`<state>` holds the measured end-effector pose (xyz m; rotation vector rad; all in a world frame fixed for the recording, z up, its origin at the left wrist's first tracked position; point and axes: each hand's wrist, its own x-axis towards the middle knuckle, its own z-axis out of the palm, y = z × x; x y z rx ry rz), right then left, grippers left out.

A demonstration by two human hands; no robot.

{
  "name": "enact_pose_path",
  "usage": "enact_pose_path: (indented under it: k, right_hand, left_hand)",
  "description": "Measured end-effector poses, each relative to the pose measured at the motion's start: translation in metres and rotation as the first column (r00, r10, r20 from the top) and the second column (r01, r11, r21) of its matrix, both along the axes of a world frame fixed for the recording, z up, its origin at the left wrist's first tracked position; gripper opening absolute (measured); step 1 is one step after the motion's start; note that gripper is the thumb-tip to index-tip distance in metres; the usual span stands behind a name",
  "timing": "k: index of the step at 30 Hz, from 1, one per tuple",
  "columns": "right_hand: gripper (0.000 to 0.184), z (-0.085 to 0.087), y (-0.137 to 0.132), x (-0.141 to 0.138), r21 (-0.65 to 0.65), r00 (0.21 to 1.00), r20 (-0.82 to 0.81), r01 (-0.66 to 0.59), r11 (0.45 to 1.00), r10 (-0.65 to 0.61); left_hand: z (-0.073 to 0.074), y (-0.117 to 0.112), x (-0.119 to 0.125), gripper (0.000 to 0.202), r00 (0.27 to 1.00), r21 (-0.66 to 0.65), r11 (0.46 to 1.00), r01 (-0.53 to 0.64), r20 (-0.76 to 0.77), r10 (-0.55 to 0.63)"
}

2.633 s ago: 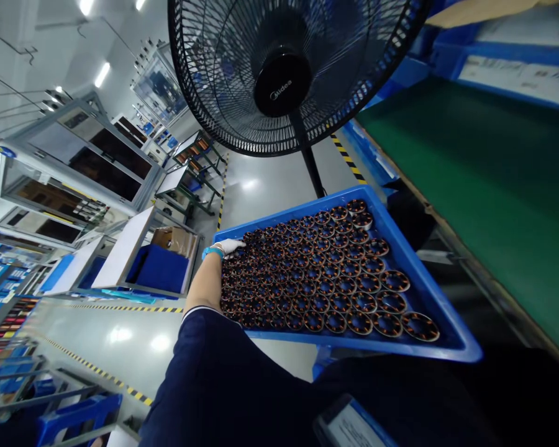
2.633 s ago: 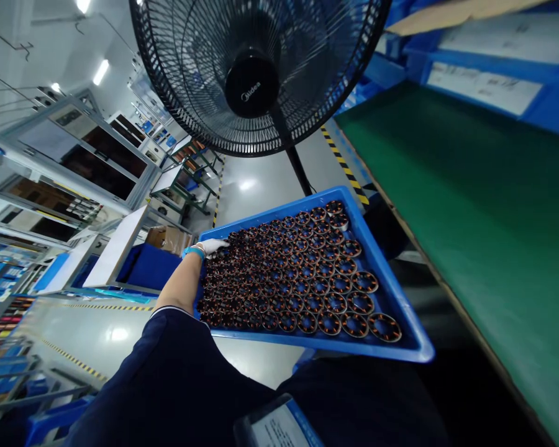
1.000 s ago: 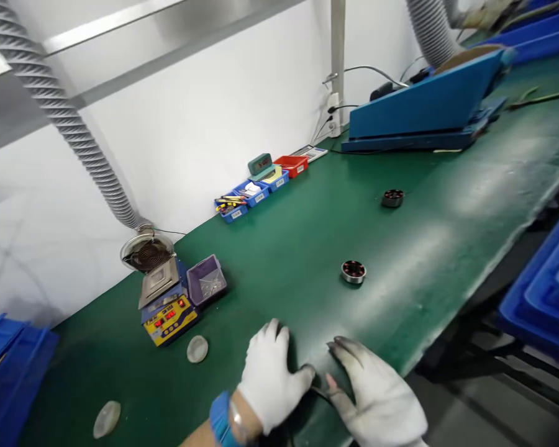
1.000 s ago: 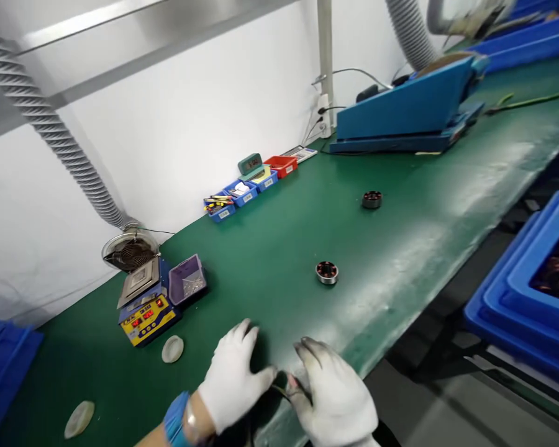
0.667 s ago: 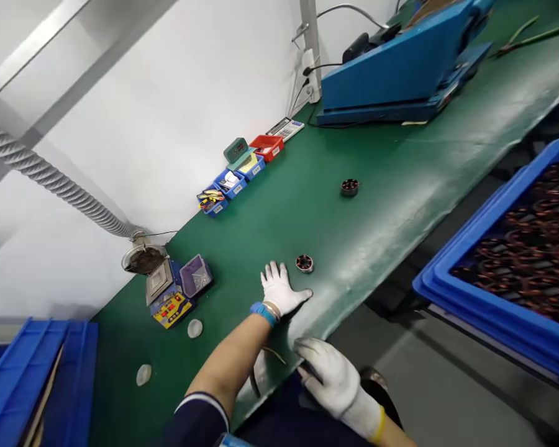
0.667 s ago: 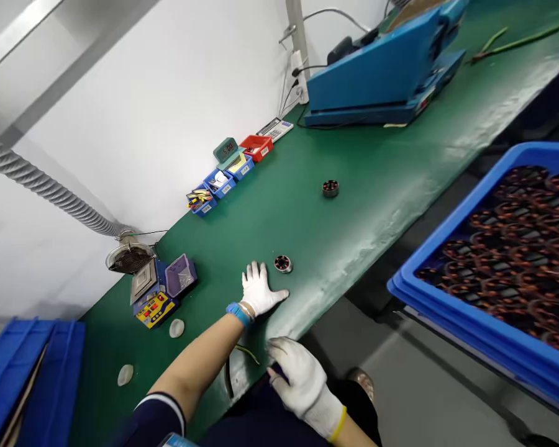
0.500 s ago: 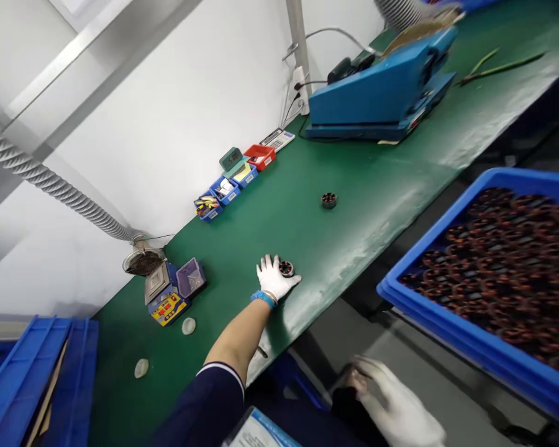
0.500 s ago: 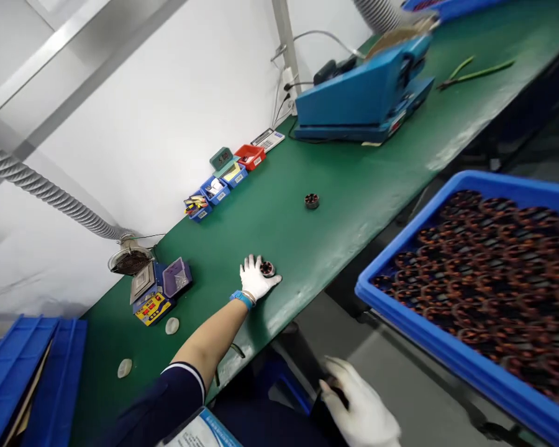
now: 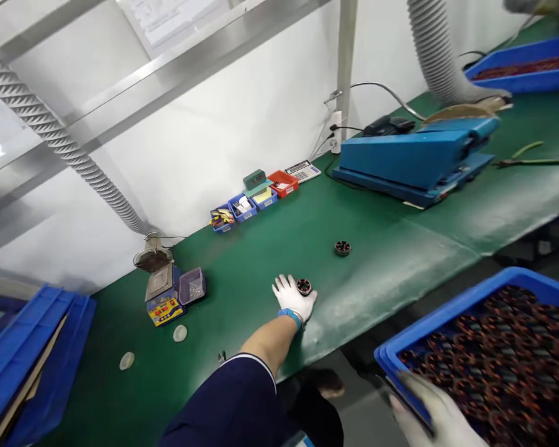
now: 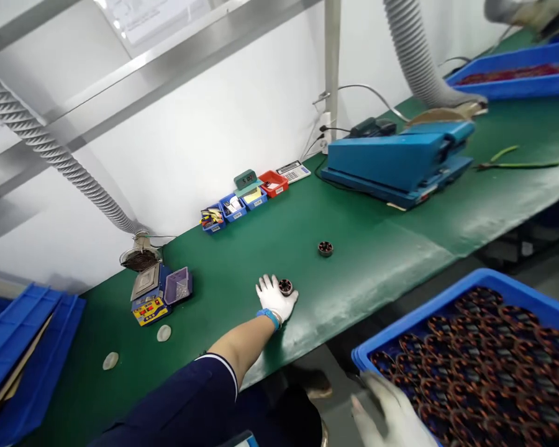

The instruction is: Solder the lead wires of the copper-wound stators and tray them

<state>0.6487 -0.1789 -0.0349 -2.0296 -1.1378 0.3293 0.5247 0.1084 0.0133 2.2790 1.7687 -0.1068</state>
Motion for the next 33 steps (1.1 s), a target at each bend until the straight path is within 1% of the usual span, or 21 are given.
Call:
enact_pose_path:
  k: [1,2,4,5,6,8,10,11,14,16,19,22,24,26,28,29,31,33]
  right_hand:
    - [0.054,0.009,0.031,0.013,-0.033,1.000,0.008,-0.021,0.999,0.021]
    - [0.055,0.017,0.064,0.027,-0.081,1.000,0.011,-0.012,0.997,0.013]
    - [0.057,0.028,0.127,0.050,-0.208,0.999,0.039,-0.007,0.978,0.016]
    - [0.058,0.030,0.157,0.060,-0.266,0.998,0.068,0.010,0.964,0.008]
    - [0.060,0.030,0.183,0.069,-0.295,0.996,0.090,0.030,0.955,-0.004]
    - [0.067,0.024,0.227,0.082,-0.316,0.990,0.132,0.082,0.945,-0.042]
    - [0.073,0.015,0.259,0.093,-0.300,0.982,0.167,0.133,0.945,-0.085]
    - [0.073,0.011,0.273,0.098,-0.285,0.978,0.180,0.152,0.946,-0.103]
    - [0.063,0.002,0.307,0.113,-0.228,0.974,0.179,0.175,0.958,-0.136]
    - [0.056,0.002,0.326,0.123,-0.193,0.979,0.147,0.165,0.967,-0.138]
    - [0.048,0.011,0.344,0.136,-0.158,0.991,0.062,0.124,0.980,-0.116]
    - [0.046,0.026,0.345,0.145,-0.130,0.995,-0.062,0.071,0.989,-0.080]
    - [0.044,0.038,0.333,0.147,-0.116,0.984,-0.164,0.056,0.992,-0.075]
    - [0.040,0.051,0.312,0.144,-0.120,0.955,-0.282,0.059,0.991,-0.091]
    - [0.033,0.065,0.280,0.137,-0.137,0.906,-0.407,0.066,0.988,-0.116]
    - [0.030,0.072,0.259,0.132,-0.142,0.876,-0.465,0.070,0.987,-0.129]
    - [0.027,0.085,0.209,0.127,-0.145,0.811,-0.562,0.097,0.985,-0.163]
    - [0.031,0.095,0.146,0.129,-0.135,0.750,-0.623,0.174,0.975,-0.220]
  left_hand:
    - [-0.002,0.002,0.003,0.097,1.000,-0.004,1.000,0.013,0.016,-0.013]
    - [-0.003,0.005,0.006,0.097,0.999,-0.009,1.000,0.029,0.032,-0.029]
    - [-0.006,0.010,0.010,0.097,0.996,-0.023,0.997,0.068,0.065,-0.067]
    - [-0.007,0.013,0.012,0.096,0.993,-0.031,0.995,0.091,0.082,-0.088]
    - [-0.009,0.016,0.014,0.095,0.989,-0.039,0.993,0.114,0.097,-0.110]
    - [-0.012,0.022,0.019,0.093,0.983,-0.048,0.988,0.144,0.118,-0.137]
    - [-0.015,0.028,0.026,0.090,0.984,-0.038,0.990,0.135,0.119,-0.130]
    - [-0.017,0.032,0.030,0.087,0.987,-0.024,0.993,0.116,0.111,-0.113]
    - [-0.022,0.045,0.044,0.078,0.995,0.044,0.997,0.068,0.072,-0.072]
    - [-0.024,0.053,0.052,0.073,0.997,0.097,0.993,0.066,0.039,-0.070]
    - [-0.025,0.060,0.058,0.071,0.995,0.167,0.981,0.099,-0.030,-0.095]
    - [-0.024,0.064,0.057,0.068,0.989,0.217,0.965,0.147,-0.051,-0.139]
    - [-0.023,0.068,0.057,0.061,0.986,0.220,0.963,0.154,0.024,-0.163]
    - [-0.022,0.071,0.059,0.054,0.979,0.190,0.972,0.137,0.125,-0.162]
    - [-0.020,0.073,0.063,0.049,0.971,0.159,0.979,0.129,0.182,-0.157]
    - [-0.018,0.074,0.065,0.047,0.968,0.150,0.981,0.124,0.197,-0.153]
    - [-0.011,0.073,0.069,0.042,0.966,0.135,0.987,0.092,0.230,-0.121]
    - [0.001,0.069,0.073,0.037,0.963,0.111,0.994,0.018,0.266,-0.048]
